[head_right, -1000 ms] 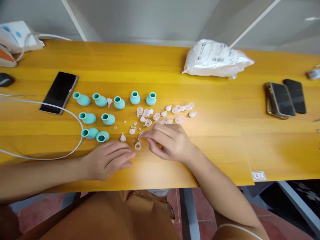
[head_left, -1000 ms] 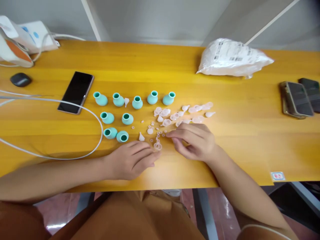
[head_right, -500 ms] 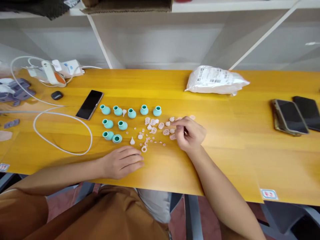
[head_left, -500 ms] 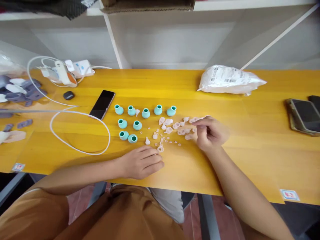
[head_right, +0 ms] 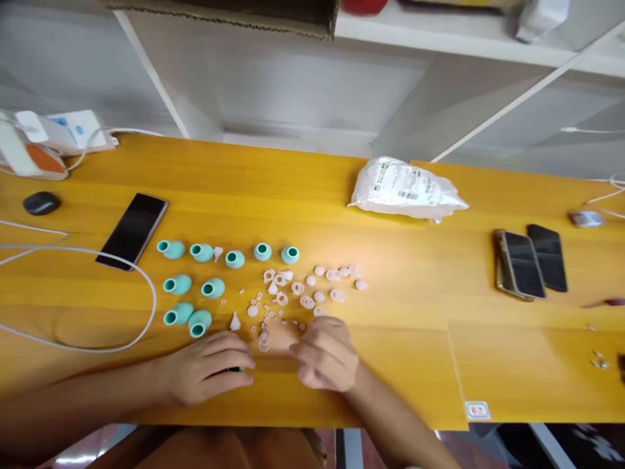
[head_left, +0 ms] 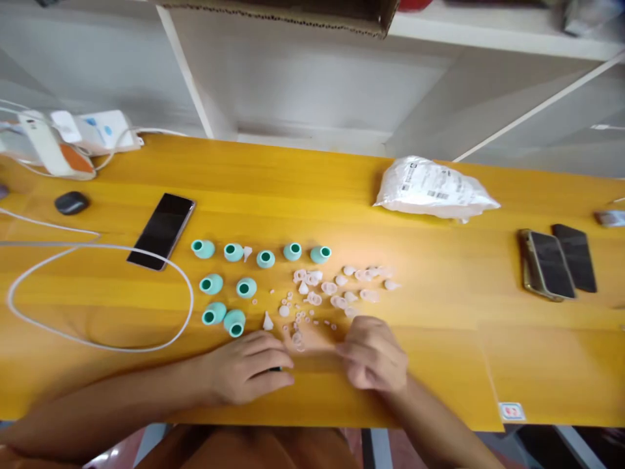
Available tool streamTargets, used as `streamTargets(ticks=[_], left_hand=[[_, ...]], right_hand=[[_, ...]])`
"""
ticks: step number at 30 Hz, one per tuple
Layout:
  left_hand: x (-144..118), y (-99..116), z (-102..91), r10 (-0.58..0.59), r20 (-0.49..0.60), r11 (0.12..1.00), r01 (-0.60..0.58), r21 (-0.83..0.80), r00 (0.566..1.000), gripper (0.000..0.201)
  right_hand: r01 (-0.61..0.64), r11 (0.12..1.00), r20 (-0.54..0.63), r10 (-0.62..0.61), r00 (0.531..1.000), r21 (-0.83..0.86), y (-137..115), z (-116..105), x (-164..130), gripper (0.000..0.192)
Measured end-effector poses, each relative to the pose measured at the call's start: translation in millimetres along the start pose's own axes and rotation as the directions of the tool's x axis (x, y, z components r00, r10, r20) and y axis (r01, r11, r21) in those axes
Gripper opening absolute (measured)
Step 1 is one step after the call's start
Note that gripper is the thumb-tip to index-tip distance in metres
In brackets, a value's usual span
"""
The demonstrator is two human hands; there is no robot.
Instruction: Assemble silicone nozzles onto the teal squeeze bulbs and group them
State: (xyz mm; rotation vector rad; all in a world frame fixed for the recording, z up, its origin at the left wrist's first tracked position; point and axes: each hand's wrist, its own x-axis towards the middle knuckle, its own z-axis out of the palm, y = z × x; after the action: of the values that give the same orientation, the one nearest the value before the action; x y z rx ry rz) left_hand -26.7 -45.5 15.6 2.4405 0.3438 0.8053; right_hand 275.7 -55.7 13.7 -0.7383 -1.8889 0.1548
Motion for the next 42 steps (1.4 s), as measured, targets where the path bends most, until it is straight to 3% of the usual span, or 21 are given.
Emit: streamTargets(ticks=[4, 7, 9, 14, 18, 23, 27, 34, 37, 42], left_hand=[[5, -3, 2.7, -0.005, -0.039, 0.999, 0.003, -0.034, 0.999, 0.023], [6, -5, 5.3, 0.040, -0.042, 0.999, -0.040, 0.000, 0.998, 0.017], [4, -4, 7.1, 0.070, -0.030, 0.996, -0.068, 0.059, 0.997, 0.011], [1, -1, 10.2, 0.107, -0.013, 0.978, -0.103, 0.181, 0.994, 0.007], [3, 2, 15.3, 0.066, -0.037, 0.970, -0.056, 0.238, 0.997, 0.015], [2, 2, 25.7, 0.101, -0.063, 0.962, -0.082, 0.260, 0.993, 0.019], [-3, 0, 21.6, 0.070, -0.061, 0.957, -0.050, 0.285, 0.996, 0.016], [-2, -7, 8.0, 0.195, -0.052, 0.896, -0.156, 0.416, 0.979, 0.019], [0, -8, 7.1, 0.213, -0.049, 0.893, -0.174, 0.414, 0.976, 0.020], [0, -3, 6.4, 0.216, -0.132, 0.920, -0.156, 0.360, 0.967, 0.014]], right_hand=[[0.205, 0.956, 0.193, -0.246, 0.950, 0.211, -12, 14, 6, 0.016], [0.384, 0.845, 0.212, -0.480, 0.851, 0.371, -18, 28, 6, 0.024], [0.458, 0.782, 0.169, -0.564, 0.808, 0.423, -22, 37, 3, 0.029], [0.518, 0.743, 0.135, -0.617, 0.775, 0.424, -26, 44, -3, 0.024], [0.553, 0.759, 0.170, -0.630, 0.758, 0.345, -20, 38, 0, 0.019], [0.578, 0.775, 0.224, -0.629, 0.745, 0.255, -12, 37, 4, 0.013], [0.619, 0.765, 0.247, -0.644, 0.724, 0.179, -8, 41, 4, 0.014], [0.567, 0.818, 0.213, -0.574, 0.791, 0.098, 5, 34, 8, 0.010], [0.439, 0.898, 0.226, -0.434, 0.872, 0.028, 11, 21, 16, 0.012], [0.191, 0.980, 0.127, -0.183, 0.975, -0.054, 15, 9, 39, 0.028]])
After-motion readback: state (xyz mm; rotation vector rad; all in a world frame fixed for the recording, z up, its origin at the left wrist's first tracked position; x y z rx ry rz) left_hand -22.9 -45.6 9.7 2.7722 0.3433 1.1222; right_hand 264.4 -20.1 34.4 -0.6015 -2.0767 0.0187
